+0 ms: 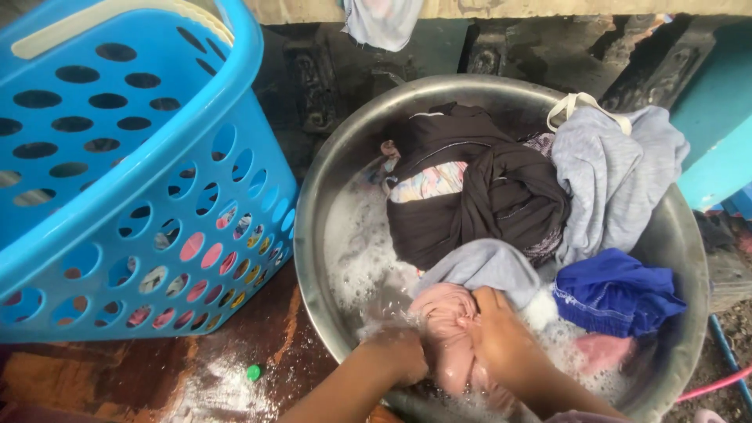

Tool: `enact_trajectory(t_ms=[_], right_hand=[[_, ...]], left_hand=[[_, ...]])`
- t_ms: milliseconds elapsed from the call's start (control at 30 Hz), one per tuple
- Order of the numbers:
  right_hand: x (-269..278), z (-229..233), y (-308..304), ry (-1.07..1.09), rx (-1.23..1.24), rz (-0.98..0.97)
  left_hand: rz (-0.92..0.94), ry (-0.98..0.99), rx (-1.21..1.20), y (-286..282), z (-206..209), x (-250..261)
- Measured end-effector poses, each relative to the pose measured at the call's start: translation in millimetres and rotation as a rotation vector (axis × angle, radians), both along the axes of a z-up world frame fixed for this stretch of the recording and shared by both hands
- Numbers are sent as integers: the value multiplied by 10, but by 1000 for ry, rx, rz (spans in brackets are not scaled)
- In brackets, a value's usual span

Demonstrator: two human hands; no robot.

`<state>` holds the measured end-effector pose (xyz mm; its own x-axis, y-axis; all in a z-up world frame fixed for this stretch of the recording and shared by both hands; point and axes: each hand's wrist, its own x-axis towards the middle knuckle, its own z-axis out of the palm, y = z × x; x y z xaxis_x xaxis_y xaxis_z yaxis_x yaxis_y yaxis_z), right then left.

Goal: Hand-washing clothes in a basin with soapy water and transferring them to a basket.

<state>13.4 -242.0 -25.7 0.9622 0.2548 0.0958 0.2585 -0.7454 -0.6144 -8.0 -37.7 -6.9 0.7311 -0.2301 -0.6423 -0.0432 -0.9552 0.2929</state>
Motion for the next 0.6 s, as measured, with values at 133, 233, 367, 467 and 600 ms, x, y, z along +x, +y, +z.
enact_trajectory(t_ms=[133, 233, 367, 467, 600], right_hand=[[195, -276, 67, -139, -286, 217], [242, -246, 187, -3, -208, 88], [248, -456, 171, 192, -284, -18], [284, -818, 54, 34, -263, 10], [91, -483, 9, -199, -83, -26]], left_hand=[[3, 31, -112, 81, -138, 100], [25, 41, -207, 157, -203, 213], [51, 26, -280, 188, -200, 279], [96, -95, -269, 142, -152, 194], [158, -400, -172, 28, -186, -7]])
